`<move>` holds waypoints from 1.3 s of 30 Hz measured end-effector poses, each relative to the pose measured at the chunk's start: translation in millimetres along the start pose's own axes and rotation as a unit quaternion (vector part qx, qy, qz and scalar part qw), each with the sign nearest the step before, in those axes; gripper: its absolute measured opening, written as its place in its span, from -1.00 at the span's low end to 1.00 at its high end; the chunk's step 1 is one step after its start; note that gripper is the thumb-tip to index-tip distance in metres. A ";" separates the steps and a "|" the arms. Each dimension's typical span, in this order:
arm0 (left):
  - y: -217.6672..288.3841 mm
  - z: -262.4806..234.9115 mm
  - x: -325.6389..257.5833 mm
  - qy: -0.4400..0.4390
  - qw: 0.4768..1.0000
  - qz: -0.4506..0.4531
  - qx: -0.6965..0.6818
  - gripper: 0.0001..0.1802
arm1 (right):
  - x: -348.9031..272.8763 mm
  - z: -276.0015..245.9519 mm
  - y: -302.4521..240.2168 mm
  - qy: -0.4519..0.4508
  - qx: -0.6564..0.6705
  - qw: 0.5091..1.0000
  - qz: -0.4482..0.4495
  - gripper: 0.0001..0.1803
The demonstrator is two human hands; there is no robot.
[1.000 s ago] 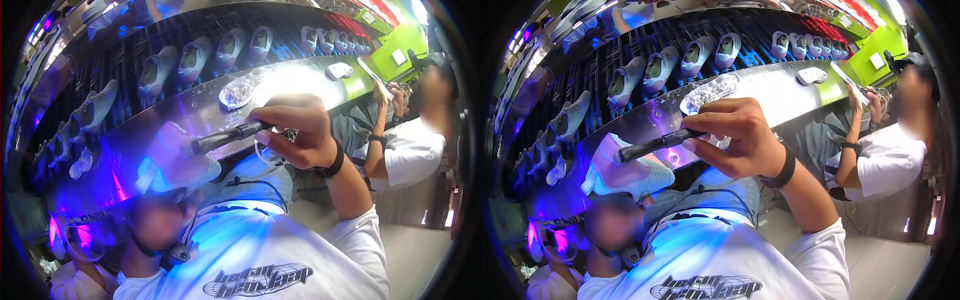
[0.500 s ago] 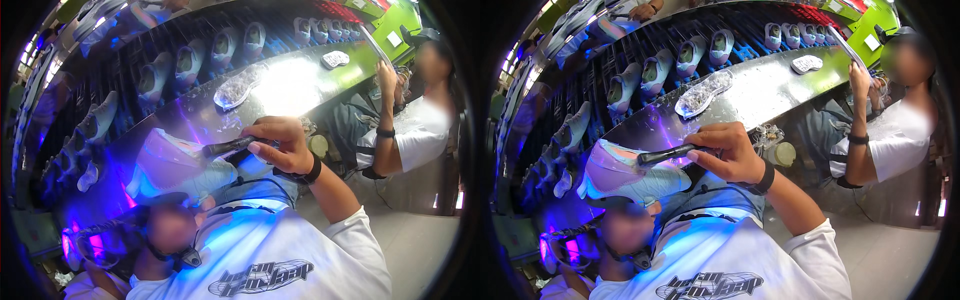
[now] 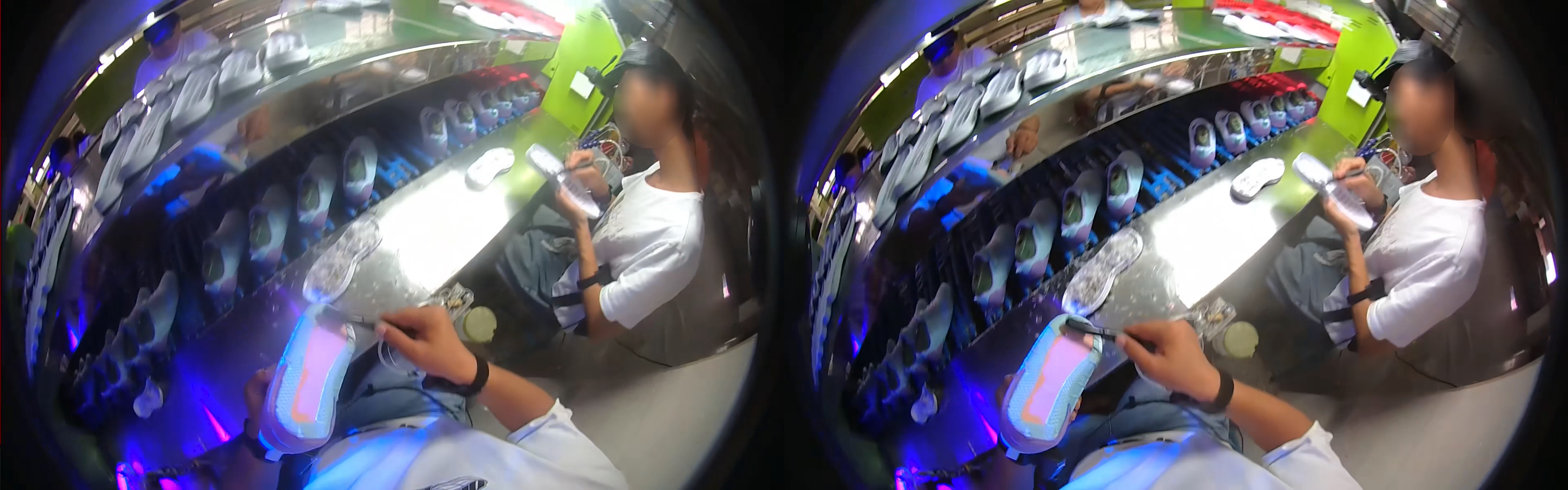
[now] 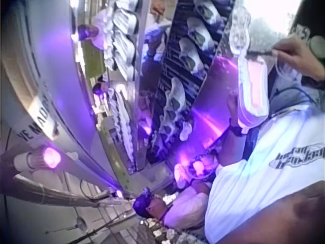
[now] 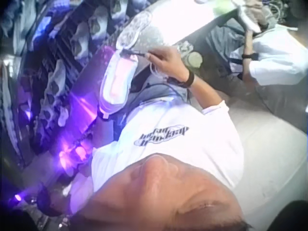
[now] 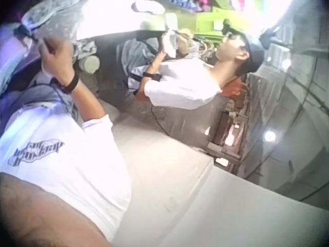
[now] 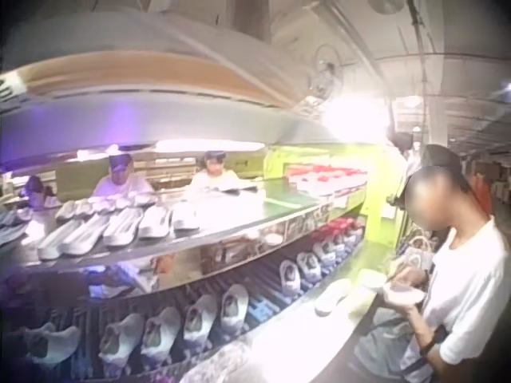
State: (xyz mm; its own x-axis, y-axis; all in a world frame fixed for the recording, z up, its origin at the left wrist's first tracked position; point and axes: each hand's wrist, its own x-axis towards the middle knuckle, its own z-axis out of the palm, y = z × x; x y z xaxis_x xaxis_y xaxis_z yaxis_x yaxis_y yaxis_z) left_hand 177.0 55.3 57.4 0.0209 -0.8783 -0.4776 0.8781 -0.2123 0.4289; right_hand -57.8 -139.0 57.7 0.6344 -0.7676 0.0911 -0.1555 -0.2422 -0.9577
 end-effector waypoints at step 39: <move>201.0 31.0 385.3 0.138 0.566 0.174 0.794 -0.51 | -38.1 -41.0 8.0 0.267 -0.054 0.961 -0.039 -0.85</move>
State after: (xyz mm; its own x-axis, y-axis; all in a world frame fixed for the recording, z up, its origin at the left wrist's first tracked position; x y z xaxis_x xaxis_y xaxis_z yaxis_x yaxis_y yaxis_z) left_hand 346.7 -339.1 -16.7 0.3271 -0.9312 -0.1607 -0.7343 -0.3575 0.5771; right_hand -114.3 -136.1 57.8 0.1730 -0.9327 0.3164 -0.2193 -0.3497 -0.9108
